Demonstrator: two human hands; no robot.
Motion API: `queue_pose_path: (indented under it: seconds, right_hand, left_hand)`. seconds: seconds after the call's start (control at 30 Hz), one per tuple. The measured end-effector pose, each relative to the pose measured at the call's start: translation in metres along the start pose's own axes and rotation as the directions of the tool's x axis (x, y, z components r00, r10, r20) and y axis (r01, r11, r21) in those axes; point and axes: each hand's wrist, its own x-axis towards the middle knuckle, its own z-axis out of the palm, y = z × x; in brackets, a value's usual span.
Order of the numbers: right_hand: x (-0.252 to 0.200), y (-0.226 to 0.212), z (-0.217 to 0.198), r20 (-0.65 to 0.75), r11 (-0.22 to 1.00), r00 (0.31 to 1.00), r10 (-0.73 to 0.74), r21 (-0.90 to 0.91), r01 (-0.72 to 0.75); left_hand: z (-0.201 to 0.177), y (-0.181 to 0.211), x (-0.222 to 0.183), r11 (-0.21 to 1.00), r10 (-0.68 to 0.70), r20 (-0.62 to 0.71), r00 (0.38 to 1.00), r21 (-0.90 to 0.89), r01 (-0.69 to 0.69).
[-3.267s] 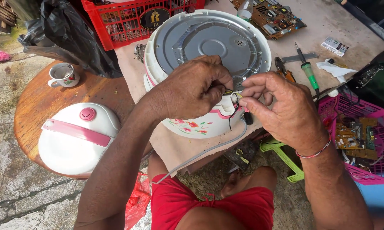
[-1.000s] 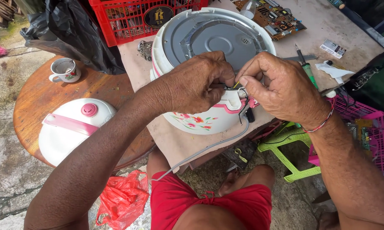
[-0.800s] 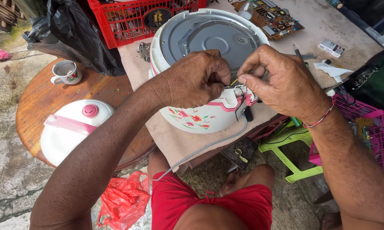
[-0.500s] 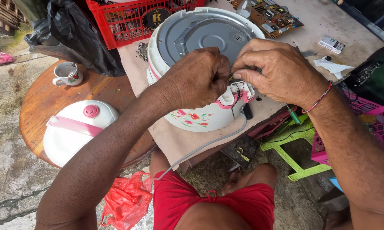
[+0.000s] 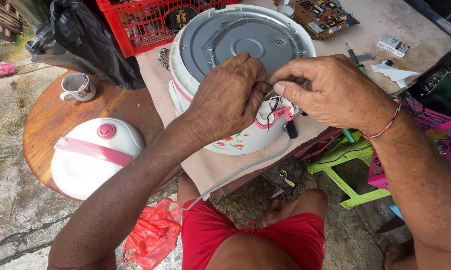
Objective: Disassembling and inspecting the internal components of a rice cooker for repair, including removing screws and checking wiring.
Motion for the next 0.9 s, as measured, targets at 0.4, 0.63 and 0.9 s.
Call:
queue_pose_path:
  seconds: [0.4, 0.63, 0.9]
  right_hand:
    - [0.014, 0.007, 0.006, 0.091, 0.924, 0.995, -0.037, 0.382, -0.001]
    - [0.008, 0.013, 0.003, 0.034, 0.957, 0.963, -0.266, -0.106, 0.269]
    - [0.014, 0.011, 0.005, 0.134, 0.899, 0.934, -0.33, -0.257, 0.354]
  left_hand:
    - [-0.008, -0.004, 0.002, 0.993, -0.092, 0.066, 0.994, -0.067, 0.096]
    - [-0.013, -0.008, 0.004, 0.995, -0.036, 0.085, 0.996, -0.094, 0.044]
    - [-0.018, -0.009, 0.004, 0.99, 0.001, 0.133, 0.991, -0.141, 0.018]
